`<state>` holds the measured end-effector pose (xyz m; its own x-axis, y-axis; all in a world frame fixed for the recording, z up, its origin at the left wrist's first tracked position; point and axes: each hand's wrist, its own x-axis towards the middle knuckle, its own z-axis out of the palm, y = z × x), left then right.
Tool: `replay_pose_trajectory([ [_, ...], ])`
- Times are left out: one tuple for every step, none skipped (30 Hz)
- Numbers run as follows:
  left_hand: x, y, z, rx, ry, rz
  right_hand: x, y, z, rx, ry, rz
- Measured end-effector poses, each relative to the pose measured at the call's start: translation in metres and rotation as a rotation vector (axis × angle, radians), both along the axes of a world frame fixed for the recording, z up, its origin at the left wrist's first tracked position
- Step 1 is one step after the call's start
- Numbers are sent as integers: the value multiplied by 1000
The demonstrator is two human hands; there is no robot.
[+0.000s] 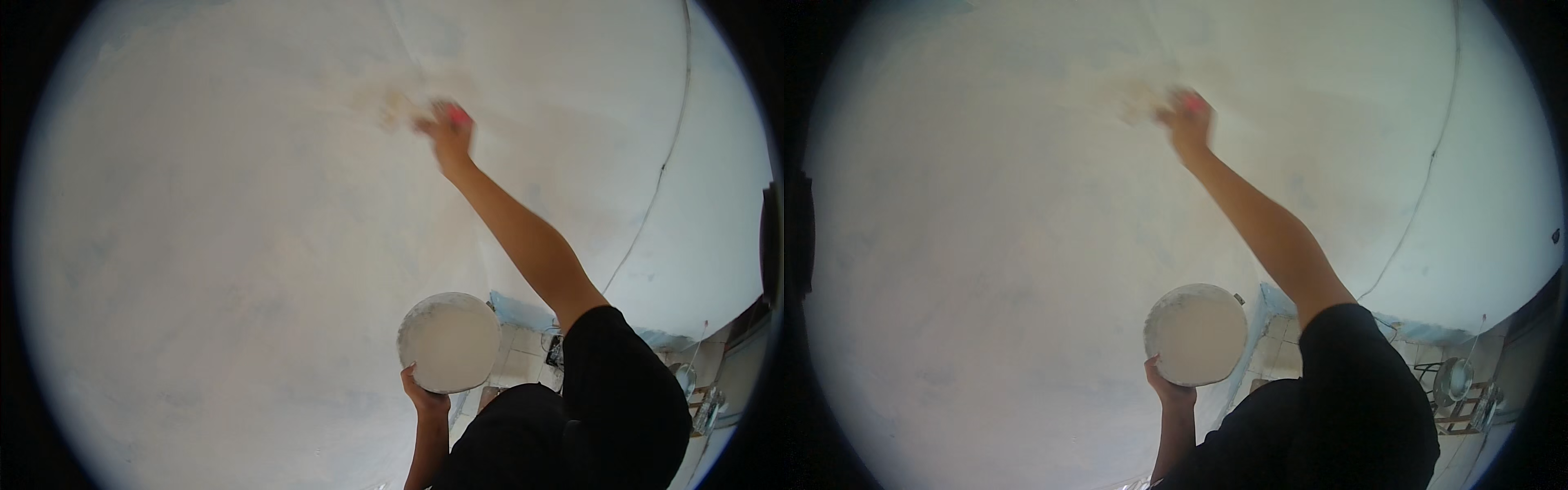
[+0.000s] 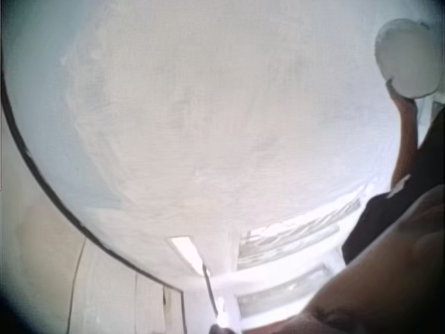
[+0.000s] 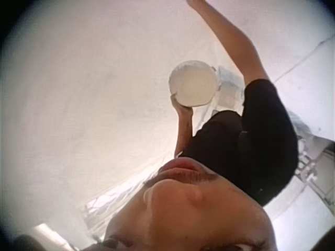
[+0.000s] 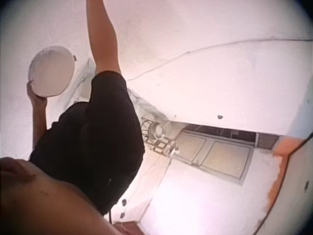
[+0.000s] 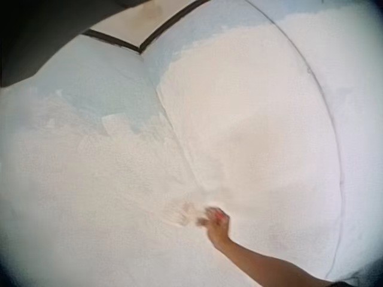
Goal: The person paints a ceiling using a brush, dipping the brush into a bucket of paint periodically and applying it to the surface.
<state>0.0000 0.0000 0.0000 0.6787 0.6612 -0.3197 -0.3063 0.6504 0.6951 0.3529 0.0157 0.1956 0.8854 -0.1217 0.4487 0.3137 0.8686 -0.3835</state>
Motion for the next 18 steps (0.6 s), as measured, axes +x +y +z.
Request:
replay_pose_trajectory([
  [2,0,0,23,-23,-16,13,-18,-52,-162,-6,-172],
  [4,-1,1,48,-51,-27,22,-39,-99,-380,96,-258],
  [-3,-8,-9,50,-6,-63,41,-77,-203,-611,109,-482],
  [-11,-11,-20,23,23,-15,12,-95,-235,-605,330,-285],
  [23,-15,-15,41,-102,2,43,-122,-215,-560,254,-304],
  [23,-30,-29,-3,-94,-10,41,-171,-278,-704,283,-355],
  [12,-49,-27,-93,-7,27,19,-212,-306,-733,383,-357],
  [19,-43,-23,-94,-6,66,14,-216,-291,-696,428,-329],
  [24,-35,-29,-77,-46,79,7,-223,-290,-733,431,-361],
  [25,-30,-36,-48,-52,83,-1,-231,-291,-705,423,-333],
  [24,-24,-42,-14,-61,86,-11,-235,-287,-672,413,-306],
  [25,-21,-46,-6,-87,90,-26,-240,-273,-662,410,-297],
  [28,-24,-44,-22,-88,79,-39,-247,-250,-649,405,-283],
  [34,-25,-34,-21,-93,66,-45,-254,-222,-617,377,-279],
  [40,-34,-28,10,-122,72,-50,-267,-193,-601,309,-235],
  [27,-51,-5,-5,-89,85,-72,-284,-145,-626,273,-180],
  [27,-54,8,-5,-80,96,-88,-289,-111,-617,260,-169],
  [21,-63,23,-47,-57,103,-106,-290,-88,-650,194,-75],
])
